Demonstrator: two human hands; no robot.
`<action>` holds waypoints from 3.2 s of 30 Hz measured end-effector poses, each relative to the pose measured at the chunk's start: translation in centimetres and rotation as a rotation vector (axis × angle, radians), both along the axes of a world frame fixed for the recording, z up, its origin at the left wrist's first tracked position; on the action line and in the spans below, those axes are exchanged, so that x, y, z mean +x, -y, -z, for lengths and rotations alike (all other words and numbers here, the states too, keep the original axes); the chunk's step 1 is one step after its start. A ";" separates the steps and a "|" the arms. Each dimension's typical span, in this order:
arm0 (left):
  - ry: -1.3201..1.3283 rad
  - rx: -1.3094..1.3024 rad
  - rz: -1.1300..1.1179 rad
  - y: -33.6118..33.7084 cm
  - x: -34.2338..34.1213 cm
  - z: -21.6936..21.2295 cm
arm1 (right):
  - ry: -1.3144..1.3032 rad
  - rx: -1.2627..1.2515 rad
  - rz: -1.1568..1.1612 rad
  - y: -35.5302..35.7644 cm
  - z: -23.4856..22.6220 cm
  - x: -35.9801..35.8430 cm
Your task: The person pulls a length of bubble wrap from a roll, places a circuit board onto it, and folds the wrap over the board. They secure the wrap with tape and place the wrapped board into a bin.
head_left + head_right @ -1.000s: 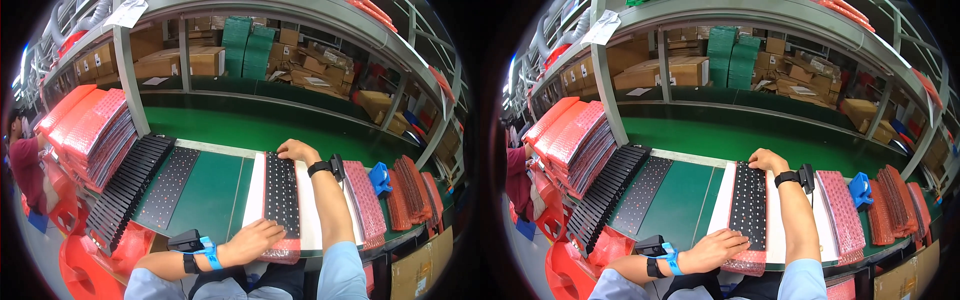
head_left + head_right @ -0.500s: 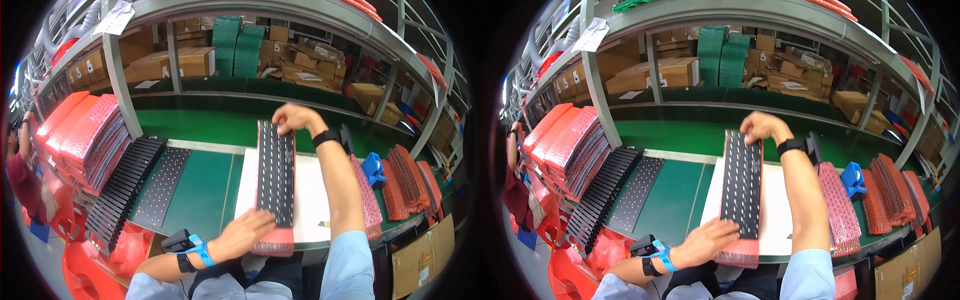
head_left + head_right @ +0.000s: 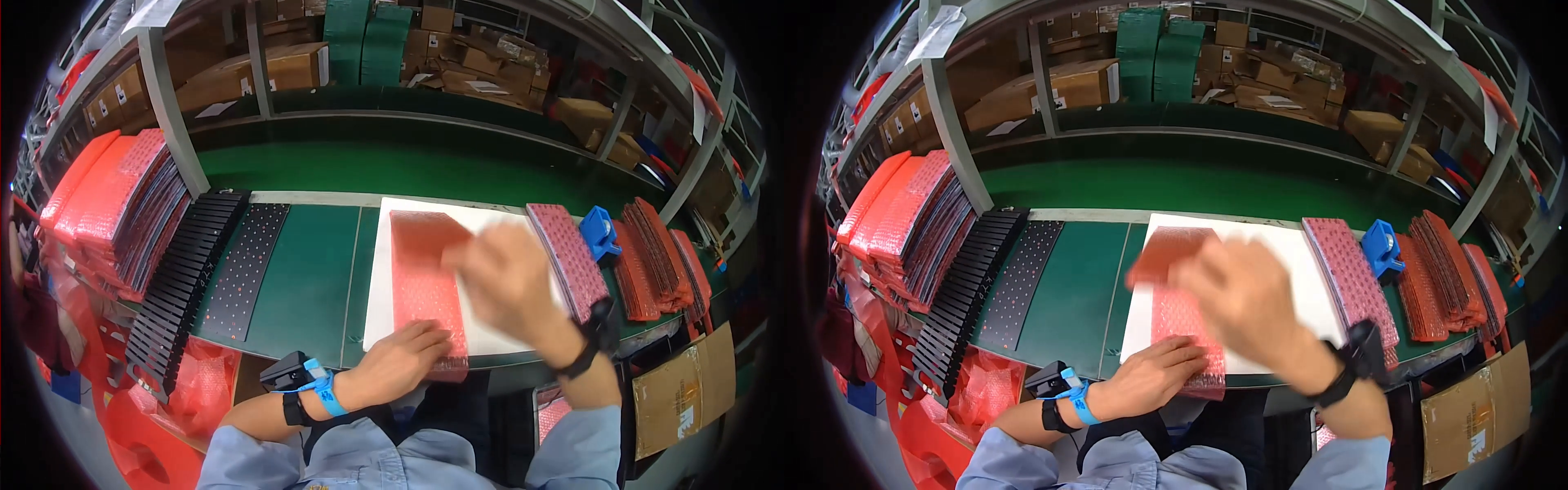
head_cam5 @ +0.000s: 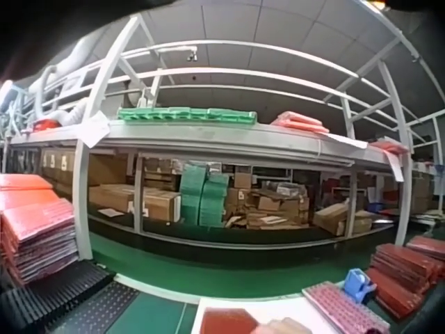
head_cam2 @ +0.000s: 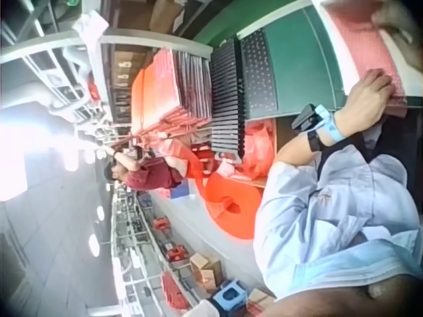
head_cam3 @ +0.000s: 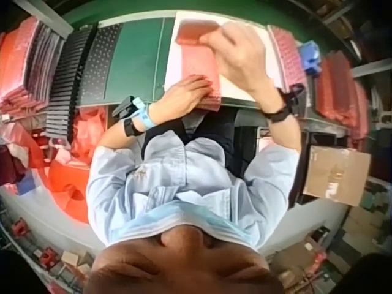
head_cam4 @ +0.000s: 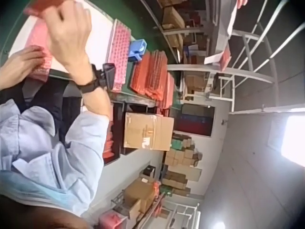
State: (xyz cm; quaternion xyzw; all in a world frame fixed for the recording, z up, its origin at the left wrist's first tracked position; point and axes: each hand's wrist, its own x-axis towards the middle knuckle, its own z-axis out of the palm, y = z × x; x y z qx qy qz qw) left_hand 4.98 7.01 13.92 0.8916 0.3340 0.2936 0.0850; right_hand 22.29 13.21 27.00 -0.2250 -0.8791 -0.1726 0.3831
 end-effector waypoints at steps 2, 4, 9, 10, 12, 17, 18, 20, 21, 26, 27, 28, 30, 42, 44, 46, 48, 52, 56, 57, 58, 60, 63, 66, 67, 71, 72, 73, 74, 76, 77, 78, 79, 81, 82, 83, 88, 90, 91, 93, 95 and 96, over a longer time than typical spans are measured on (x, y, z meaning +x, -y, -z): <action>0.008 -0.020 0.060 0.9 -0.2 0.2 | 0.092 -0.121 -0.038 2.2 3.6 0.9; 0.007 -0.059 0.163 1.7 -0.7 0.5 | 0.137 -0.195 -0.037 2.2 6.6 1.0; 0.044 0.003 0.221 3.1 -1.4 1.0 | 0.186 -0.376 0.012 0.4 9.2 0.4; 0.052 -0.003 0.229 3.1 -1.4 0.9 | 0.177 -0.445 0.021 0.2 8.5 0.3; 0.069 -0.014 0.248 3.0 -1.4 0.5 | 0.169 -0.515 0.030 -0.2 8.1 0.4; 0.123 -0.301 0.303 1.4 -2.4 -2.6 | 0.180 -0.680 0.013 -0.5 7.8 2.5; 0.136 -0.234 0.203 0.6 -3.1 -4.2 | 0.148 -0.652 0.005 0.4 7.3 2.6; 0.154 -0.174 0.100 -1.6 -3.5 -6.0 | 0.122 -0.630 -0.004 2.2 7.2 3.2; 0.075 -0.090 0.050 -2.9 -3.1 -6.5 | 0.180 -0.640 -0.065 3.6 7.8 3.7; -0.110 0.162 0.162 -5.6 -1.3 -4.2 | 0.286 -0.636 -0.183 7.8 9.4 2.8; -0.110 0.164 0.176 -5.9 -1.2 -4.2 | 0.279 -0.654 -0.166 7.9 9.7 2.7; -0.127 0.162 0.170 -6.4 -1.3 -4.3 | 0.271 -0.672 -0.149 7.8 10.0 2.6; -0.163 0.152 0.154 -7.2 -1.6 -4.4 | 0.255 -0.694 -0.124 7.3 10.6 2.2; -0.138 0.206 0.071 -10.8 -2.3 -3.3 | 0.171 -0.682 -0.091 3.9 11.9 0.1; -0.132 0.196 0.059 -10.9 -2.2 -2.9 | 0.162 -0.685 -0.096 3.9 11.8 0.0; -0.121 0.195 0.035 -10.9 -2.1 -2.6 | 0.157 -0.688 -0.098 3.9 11.8 0.0; -0.112 0.168 0.038 -10.9 -2.2 -2.5 | 0.159 -0.681 -0.091 3.9 11.7 -0.1; -0.095 0.125 0.046 -10.9 -2.6 -2.7 | 0.158 -0.679 -0.096 3.8 11.7 0.0; -0.092 0.120 0.041 -10.8 -2.8 -2.8 | 0.164 -0.685 -0.090 4.0 11.7 0.0; -0.086 0.114 0.039 -10.8 -2.8 -2.8 | 0.168 -0.688 -0.085 4.0 11.7 0.0; -0.079 0.108 0.038 -10.8 -2.8 -2.8 | 0.168 -0.687 -0.085 4.0 11.7 0.0; -0.080 0.107 0.034 -10.8 -2.8 -2.8 | 0.162 -0.701 -0.067 4.1 11.8 -0.1; -0.081 0.106 0.029 -10.8 -2.8 -3.1 | 0.175 -0.699 -0.035 4.2 11.6 -0.2; -0.057 0.089 0.012 -10.7 -2.9 -3.5 | 0.208 -0.682 0.009 4.2 11.5 -0.2; -0.057 0.089 0.012 -10.7 -2.9 -3.6 | 0.208 -0.690 0.011 4.2 11.5 -0.2; -0.075 0.075 0.012 -10.7 -3.2 -3.6 | 0.208 -0.708 0.018 4.2 11.6 -0.1; -0.075 0.077 0.014 -10.7 -3.2 -3.6 | 0.208 -0.712 0.019 4.2 11.6 -0.1; -0.075 0.078 0.016 -10.7 -3.2 -3.6 | 0.209 -0.715 0.020 4.2 11.5 -0.1; -0.075 0.080 0.018 -10.6 -3.2 -3.6 | 0.208 -0.715 0.019 4.2 11.6 -0.1; -0.077 0.085 0.021 -10.6 -3.2 -3.6 | 0.207 -0.715 0.017 4.2 11.7 -0.1; -0.079 0.090 0.022 -10.7 -3.2 -3.6 | 0.206 -0.714 0.016 4.1 11.7 -0.1; -0.081 0.094 0.024 -10.7 -3.2 -3.5 | 0.206 -0.713 0.017 4.2 11.7 -0.1; -0.081 0.095 0.024 -10.7 -3.1 -3.5 | 0.209 -0.711 0.019 4.2 11.7 -0.1; -0.086 0.096 0.012 -10.6 -2.9 -3.5 | 0.214 -0.706 0.022 4.2 11.7 -0.1; -0.089 0.096 0.007 -10.5 -2.9 -3.5 | 0.213 -0.706 0.021 4.2 11.6 -0.1; -0.089 0.096 0.006 -10.5 -2.8 -3.5 | 0.209 -0.698 0.014 4.1 11.6 -0.1; -0.113 0.089 0.021 -10.7 -2.6 -3.4 | 0.198 -0.715 -0.014 4.1 11.6 -0.1; -0.100 0.081 0.017 -10.7 -2.5 -3.4 | 0.197 -0.733 -0.021 4.1 11.6 -0.1; -0.100 0.080 0.017 -10.7 -2.4 -3.4 | 0.191 -0.722 -0.027 4.1 11.6 -0.1; -0.107 0.093 0.036 -10.9 -2.1 -3.4 | 0.180 -0.700 -0.037 4.1 11.6 0.0; -0.110 0.101 0.047 -10.9 -2.0 -3.3 | 0.184 -0.697 -0.034 4.1 11.9 0.0; -0.096 0.098 0.044 -10.9 -2.1 -3.1 | 0.187 -0.693 -0.032 4.2 12.0 -0.2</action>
